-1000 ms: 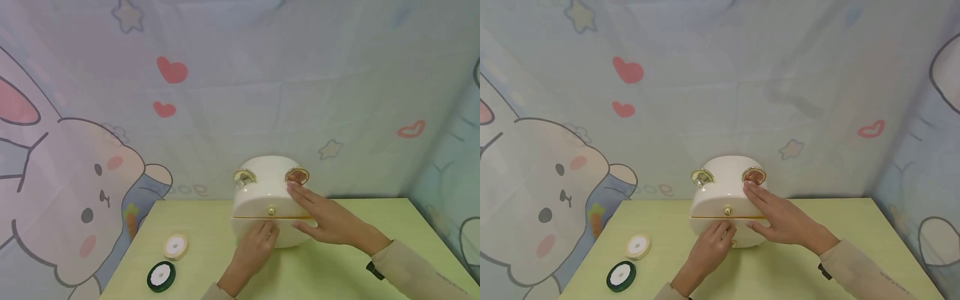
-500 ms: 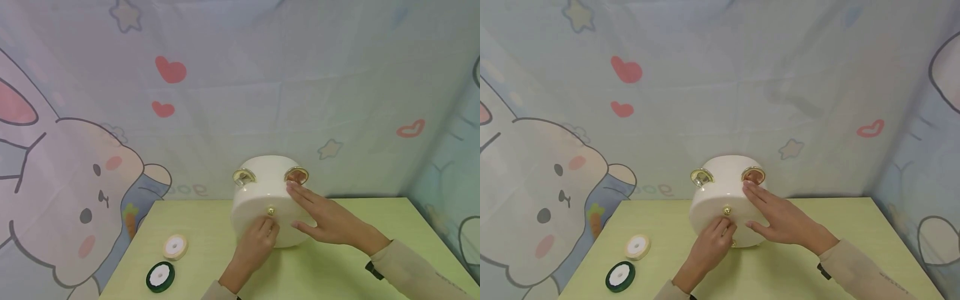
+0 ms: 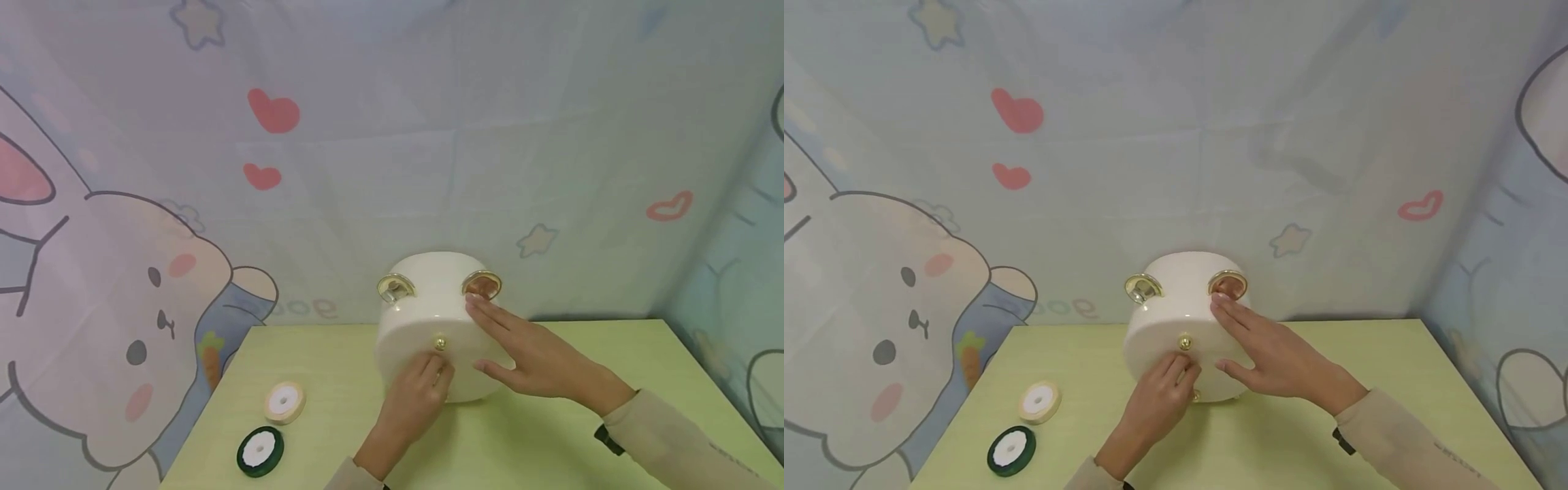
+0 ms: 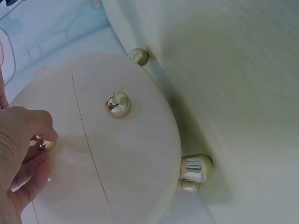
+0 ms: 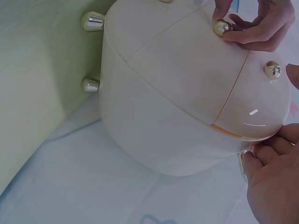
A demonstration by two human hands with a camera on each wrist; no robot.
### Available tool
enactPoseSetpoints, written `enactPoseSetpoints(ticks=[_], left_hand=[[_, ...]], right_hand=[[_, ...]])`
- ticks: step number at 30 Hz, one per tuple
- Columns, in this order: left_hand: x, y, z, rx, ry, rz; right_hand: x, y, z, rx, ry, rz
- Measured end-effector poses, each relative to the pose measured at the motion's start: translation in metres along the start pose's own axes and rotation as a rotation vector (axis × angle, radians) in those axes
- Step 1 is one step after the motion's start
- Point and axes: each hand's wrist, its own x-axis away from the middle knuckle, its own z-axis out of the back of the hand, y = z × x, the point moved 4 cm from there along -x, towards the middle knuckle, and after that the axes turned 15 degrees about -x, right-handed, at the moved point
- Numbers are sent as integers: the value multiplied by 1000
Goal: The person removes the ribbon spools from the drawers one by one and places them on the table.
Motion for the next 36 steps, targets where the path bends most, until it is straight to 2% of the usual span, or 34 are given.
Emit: enactPoseSetpoints(ticks=[5,8,10,15,24,29,36], left_hand=[[7,0,1,39,78,-8],[17,3,2,33,105,-51],[24,7,1,1,87,-99],[38,18,-2,-59,-11,-230],[47,27,-8,-133,-71,-385],[46,25,-12,-147,-89,-408],[43,27,-19,-158,-42,-388]], right_hand=[[0,-1,0,3,-1,-4],[0,0,0,12,-4,-9],[0,0,0,15,-7,-14],[0,1,-1,8,-18,-26],[1,2,-2,3,-29,-47],[1,2,-2,20,-19,-33],[0,1,-2,19,-13,-29]])
